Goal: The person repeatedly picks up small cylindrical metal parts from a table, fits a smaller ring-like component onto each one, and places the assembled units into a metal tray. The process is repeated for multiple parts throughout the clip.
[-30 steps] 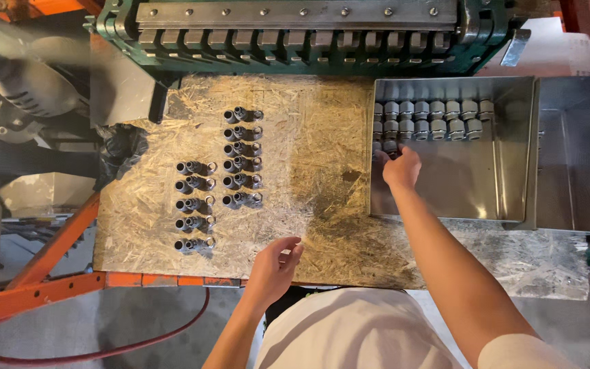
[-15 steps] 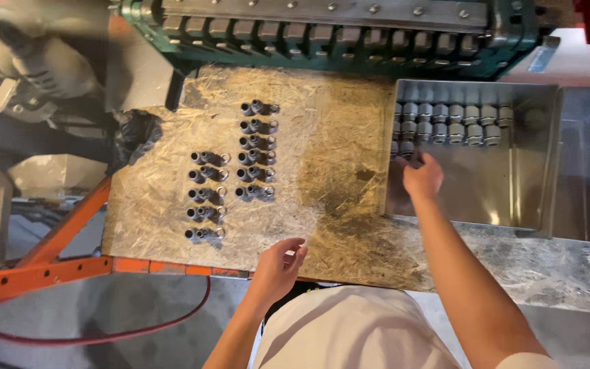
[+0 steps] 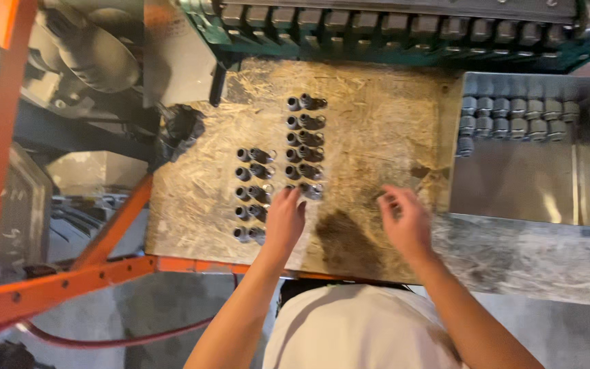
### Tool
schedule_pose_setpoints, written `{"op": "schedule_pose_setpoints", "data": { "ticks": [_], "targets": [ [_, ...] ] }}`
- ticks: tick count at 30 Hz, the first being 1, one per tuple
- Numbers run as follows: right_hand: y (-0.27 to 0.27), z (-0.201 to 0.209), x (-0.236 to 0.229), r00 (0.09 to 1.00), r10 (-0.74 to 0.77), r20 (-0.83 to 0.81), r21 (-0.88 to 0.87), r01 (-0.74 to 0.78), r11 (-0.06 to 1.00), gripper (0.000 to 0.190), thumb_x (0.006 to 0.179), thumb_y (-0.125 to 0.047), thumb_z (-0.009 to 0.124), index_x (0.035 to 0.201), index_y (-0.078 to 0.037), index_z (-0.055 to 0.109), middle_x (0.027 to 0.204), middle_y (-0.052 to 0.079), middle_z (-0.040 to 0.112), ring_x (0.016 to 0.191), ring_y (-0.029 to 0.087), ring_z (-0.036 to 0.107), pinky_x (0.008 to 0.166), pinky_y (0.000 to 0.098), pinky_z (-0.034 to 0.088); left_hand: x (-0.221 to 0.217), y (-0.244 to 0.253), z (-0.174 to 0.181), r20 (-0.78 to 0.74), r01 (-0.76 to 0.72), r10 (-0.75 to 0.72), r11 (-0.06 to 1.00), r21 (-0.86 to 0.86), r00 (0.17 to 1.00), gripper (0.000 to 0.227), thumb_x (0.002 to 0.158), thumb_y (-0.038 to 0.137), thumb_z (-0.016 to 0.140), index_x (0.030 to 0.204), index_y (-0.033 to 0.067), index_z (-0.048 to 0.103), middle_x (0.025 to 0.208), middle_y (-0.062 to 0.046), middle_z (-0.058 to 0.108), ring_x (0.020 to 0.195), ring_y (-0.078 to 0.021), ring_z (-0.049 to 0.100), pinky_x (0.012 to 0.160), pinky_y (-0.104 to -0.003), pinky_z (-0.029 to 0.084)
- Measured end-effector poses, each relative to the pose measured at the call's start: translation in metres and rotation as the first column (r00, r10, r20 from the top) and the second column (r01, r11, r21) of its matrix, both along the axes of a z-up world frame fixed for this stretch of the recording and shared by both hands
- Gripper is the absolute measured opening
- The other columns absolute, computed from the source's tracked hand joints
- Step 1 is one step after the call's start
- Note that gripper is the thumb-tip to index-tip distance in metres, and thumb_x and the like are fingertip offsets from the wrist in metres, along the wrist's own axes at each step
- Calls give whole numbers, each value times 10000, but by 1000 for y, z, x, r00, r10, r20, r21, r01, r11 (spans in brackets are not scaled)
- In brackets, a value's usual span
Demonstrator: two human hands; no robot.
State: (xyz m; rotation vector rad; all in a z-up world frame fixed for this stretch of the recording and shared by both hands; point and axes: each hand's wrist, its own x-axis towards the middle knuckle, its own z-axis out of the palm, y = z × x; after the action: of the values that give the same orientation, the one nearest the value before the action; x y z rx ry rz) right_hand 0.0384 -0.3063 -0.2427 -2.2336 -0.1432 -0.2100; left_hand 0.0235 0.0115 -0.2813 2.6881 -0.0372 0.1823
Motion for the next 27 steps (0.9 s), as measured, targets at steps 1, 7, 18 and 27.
{"op": "schedule_pose_setpoints", "data": {
  "ticks": [1, 7, 18, 27],
  "targets": [
    [25, -6, 0, 1000, -10, 3, 0, 10, 1000, 264, 1112, -170, 832, 1354, -66, 829, 1134, 160, 797, 1025, 360, 824, 867, 433, 673, 13, 9, -17, 3, 10, -10, 1000, 0, 1000, 393, 963, 117, 836, 1342, 45, 766, 1148, -231, 793, 1096, -475, 799, 936, -537, 652],
    [117, -52, 30, 920, 134, -370, -116, -188, 975, 417, 1044, -245, 840, 1445, -138, 801, 1287, 134, 782, 1072, 358, 853, 888, 456, 725, 51, 22, -64, 17, 127, -142, 929, 347, 990, 307, 946, 243, 798, 1245, 173, 803, 1129, -69, 766, 1069, -315, 754, 881, -424, 592],
    [153, -92, 68, 849, 207, -486, -223, -349, 910, 348, 1000, 53, 705, 1330, -41, 761, 1324, 239, 716, 1220, 542, 745, 983, 574, 678, 51, 23, -73, -334, 103, -162, 977, -187, 929, 210, 841, 297, 846, 1006, 168, 840, 852, -92, 839, 878, -370, 846, 774, -500, 674],
    [157, -63, 66, 792, 240, -561, -412, -518, 750, 225, 951, -80, 784, 1148, 15, 731, 1146, 264, 746, 1134, 524, 796, 881, 590, 686, 7, 46, 149, -417, -355, -305, 240, -904, 856, 503, 886, 22, 978, 1358, -42, 815, 1251, -205, 875, 1125, -259, 848, 978, -430, 725]
  ]
}}
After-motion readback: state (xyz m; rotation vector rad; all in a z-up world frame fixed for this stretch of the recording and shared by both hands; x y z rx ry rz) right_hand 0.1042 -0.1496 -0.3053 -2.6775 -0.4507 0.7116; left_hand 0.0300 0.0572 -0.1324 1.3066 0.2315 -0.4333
